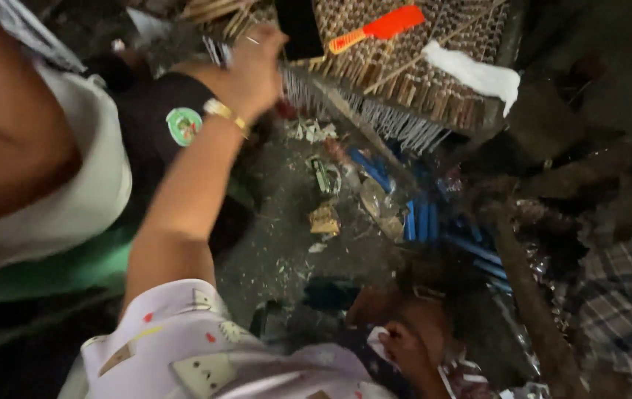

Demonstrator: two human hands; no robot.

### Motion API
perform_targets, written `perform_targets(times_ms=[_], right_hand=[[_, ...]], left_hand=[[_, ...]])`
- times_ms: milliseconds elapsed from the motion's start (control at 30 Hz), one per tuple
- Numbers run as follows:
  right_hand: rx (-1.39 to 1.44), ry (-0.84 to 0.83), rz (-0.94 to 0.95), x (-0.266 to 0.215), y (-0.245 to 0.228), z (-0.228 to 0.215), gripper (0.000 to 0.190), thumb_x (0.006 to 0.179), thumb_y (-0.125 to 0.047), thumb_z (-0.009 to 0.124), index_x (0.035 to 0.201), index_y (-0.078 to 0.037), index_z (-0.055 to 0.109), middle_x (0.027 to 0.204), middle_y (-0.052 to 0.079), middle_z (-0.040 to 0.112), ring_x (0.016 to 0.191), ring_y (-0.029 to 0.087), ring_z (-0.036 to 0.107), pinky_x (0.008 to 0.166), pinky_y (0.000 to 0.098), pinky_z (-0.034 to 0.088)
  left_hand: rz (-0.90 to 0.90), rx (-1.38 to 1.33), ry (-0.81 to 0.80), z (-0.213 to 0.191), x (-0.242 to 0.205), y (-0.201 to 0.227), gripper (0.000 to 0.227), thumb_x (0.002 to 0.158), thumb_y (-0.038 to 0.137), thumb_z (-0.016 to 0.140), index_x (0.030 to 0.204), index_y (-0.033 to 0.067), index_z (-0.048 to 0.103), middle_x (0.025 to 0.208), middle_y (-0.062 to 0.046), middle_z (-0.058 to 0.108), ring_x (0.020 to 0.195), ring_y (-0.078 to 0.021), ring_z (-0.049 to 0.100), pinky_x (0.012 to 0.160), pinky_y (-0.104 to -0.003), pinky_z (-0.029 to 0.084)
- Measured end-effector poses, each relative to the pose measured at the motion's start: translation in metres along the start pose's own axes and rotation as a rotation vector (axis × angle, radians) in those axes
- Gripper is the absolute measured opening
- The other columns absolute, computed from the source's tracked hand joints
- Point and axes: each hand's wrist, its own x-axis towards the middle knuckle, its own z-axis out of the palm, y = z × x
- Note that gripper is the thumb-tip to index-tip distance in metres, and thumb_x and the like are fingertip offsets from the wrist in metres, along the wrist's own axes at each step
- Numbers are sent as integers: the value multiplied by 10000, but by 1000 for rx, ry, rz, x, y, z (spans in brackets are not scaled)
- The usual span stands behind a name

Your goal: Tying and wrapping white strings onto wooden sticks as part of a candle making process.

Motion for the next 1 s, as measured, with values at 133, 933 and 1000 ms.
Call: perform_targets(times_ms=[133, 933, 1000], right_hand=[[446, -47, 323, 14, -18, 6, 151, 942, -74, 723, 1065, -73, 634, 774, 163, 669, 593, 202, 608, 470, 317, 424], [821, 233, 801, -12, -85, 7, 296, 933, -88, 713, 1228, -86, 694, 736, 298, 592, 615, 406, 558, 557, 503, 443], [927, 109, 849, 3, -48, 0, 211, 957, -120, 688, 1167, -99, 679, 838, 224, 630, 711, 353, 588, 624, 486, 477]], left_hand=[[-162, 546, -282, 5, 47, -104, 775, 784, 23, 692, 1527, 29, 472, 1598, -245, 329, 1450, -419, 280, 1118, -567, 303], [-591, 665, -543, -28, 106, -114, 1043, 857, 495, 731, 1642, 97, 171, 1628, -291, 264, 1452, -506, 234, 1139, -627, 332], [-570, 624, -539, -26, 108, -123, 1035, 862, 473, 734, 1639, 89, 168, 1624, -297, 257, 1446, -520, 256, 1142, -647, 323]])
